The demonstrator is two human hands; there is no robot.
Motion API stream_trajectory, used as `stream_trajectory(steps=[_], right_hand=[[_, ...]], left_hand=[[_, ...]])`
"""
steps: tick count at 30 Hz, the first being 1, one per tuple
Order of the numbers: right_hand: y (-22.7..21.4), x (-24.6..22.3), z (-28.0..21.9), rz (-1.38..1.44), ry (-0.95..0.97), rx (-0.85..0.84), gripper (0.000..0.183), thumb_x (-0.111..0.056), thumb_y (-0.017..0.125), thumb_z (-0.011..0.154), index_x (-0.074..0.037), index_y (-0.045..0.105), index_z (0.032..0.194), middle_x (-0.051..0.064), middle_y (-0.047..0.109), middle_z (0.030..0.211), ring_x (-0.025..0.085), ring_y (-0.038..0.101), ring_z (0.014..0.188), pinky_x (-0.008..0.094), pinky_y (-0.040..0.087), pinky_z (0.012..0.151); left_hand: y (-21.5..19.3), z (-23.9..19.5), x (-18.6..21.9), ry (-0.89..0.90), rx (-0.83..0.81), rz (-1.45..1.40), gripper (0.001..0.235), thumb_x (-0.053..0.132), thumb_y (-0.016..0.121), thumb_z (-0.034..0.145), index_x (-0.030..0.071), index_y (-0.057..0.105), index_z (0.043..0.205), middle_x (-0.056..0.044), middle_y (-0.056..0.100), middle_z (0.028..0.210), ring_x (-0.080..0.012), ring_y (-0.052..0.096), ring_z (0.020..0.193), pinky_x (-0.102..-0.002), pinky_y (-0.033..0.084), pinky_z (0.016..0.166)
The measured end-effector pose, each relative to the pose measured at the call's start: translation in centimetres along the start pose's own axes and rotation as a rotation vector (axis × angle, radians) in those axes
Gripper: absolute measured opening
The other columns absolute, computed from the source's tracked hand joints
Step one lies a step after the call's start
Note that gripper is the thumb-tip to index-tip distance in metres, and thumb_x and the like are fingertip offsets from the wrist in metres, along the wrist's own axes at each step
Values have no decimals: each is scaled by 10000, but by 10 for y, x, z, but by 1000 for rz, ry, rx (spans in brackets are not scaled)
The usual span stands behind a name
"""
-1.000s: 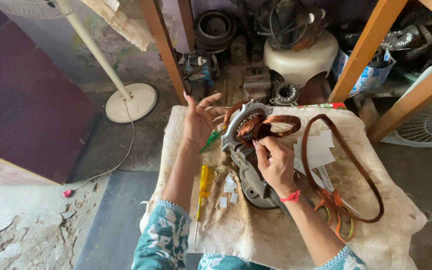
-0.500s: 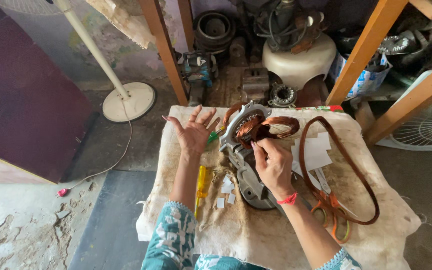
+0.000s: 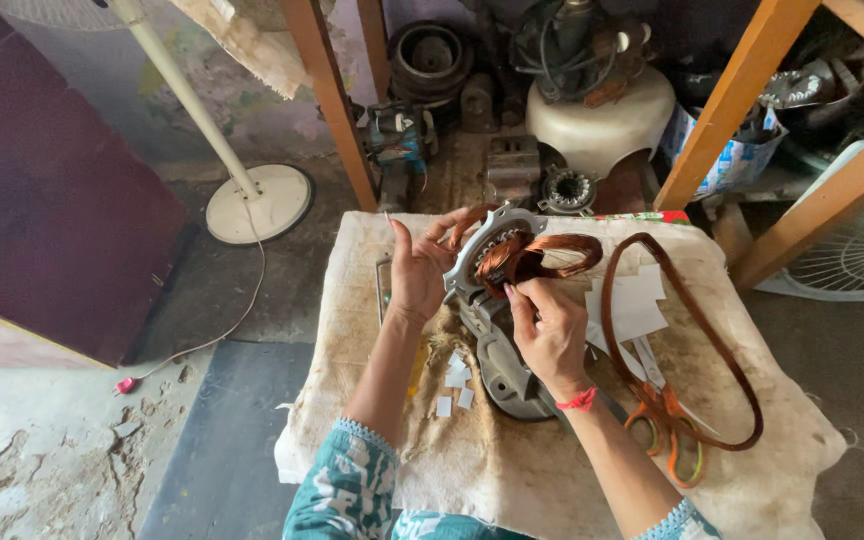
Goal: The person winds a copper wire around a motor stator held in a bench vise. They repeatedly wrap the wire by hand, adjusting the coil and the stator to fit the windings into the slots.
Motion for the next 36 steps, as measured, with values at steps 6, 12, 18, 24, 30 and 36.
stream_trajectory(steps=[6,12,18,24,30,36], right_hand=[[-2,-3,2,17,-32,9,106,-39,718,953,-23,629,899,127,654,792,279,640,667,364,473,604],[0,1,2,20,-3,6,112,-47,714,957,-25,626,891,111,664,773,240,645,626,345,463,562],[2,3,-2,73,22,36,109,-53,703,973,-23,623,906,130,645,771,267,620,632,352,453,565],[2,7,-2,85,-9,27,102,-56,694,976,-24,620,914,136,638,782,300,621,653,369,466,594],[4,10,-4,55,-2,22,122,-57,697,972,-28,615,888,137,628,768,303,612,646,372,460,584],[5,13,-5,64,4,34,107,-50,698,965,-28,616,899,132,622,775,292,602,639,366,460,585]], left_hand=[[-51,-2,-26,102,190,-11,785,691,338,1034,-10,664,1167,-175,747,1081,-285,658,1056,-420,492,974],[-71,-11,-12,197,301,128,437,465,513,1074,38,604,1106,-131,720,1191,-285,654,1189,-448,506,1067],[-7,1,3,7,-33,83,768,643,380,1122,-60,593,1347,-158,654,1320,-254,591,1215,-379,434,1116],[38,0,6,-26,-136,172,1080,840,158,934,-36,475,1480,-167,581,1438,-258,587,1303,-412,439,1151],[30,11,-2,47,-70,259,994,835,178,912,56,485,1447,-122,588,1428,-246,573,1319,-414,460,1167],[8,28,-11,46,-111,185,839,762,244,994,52,555,1317,-136,639,1315,-245,615,1229,-425,502,1107]])
Point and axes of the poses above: each hand's wrist, its own z-axis towards the middle knuckle, its own y-axis out of the palm, x = y × z, the point moved 2 cm from there along z, towards the middle knuckle
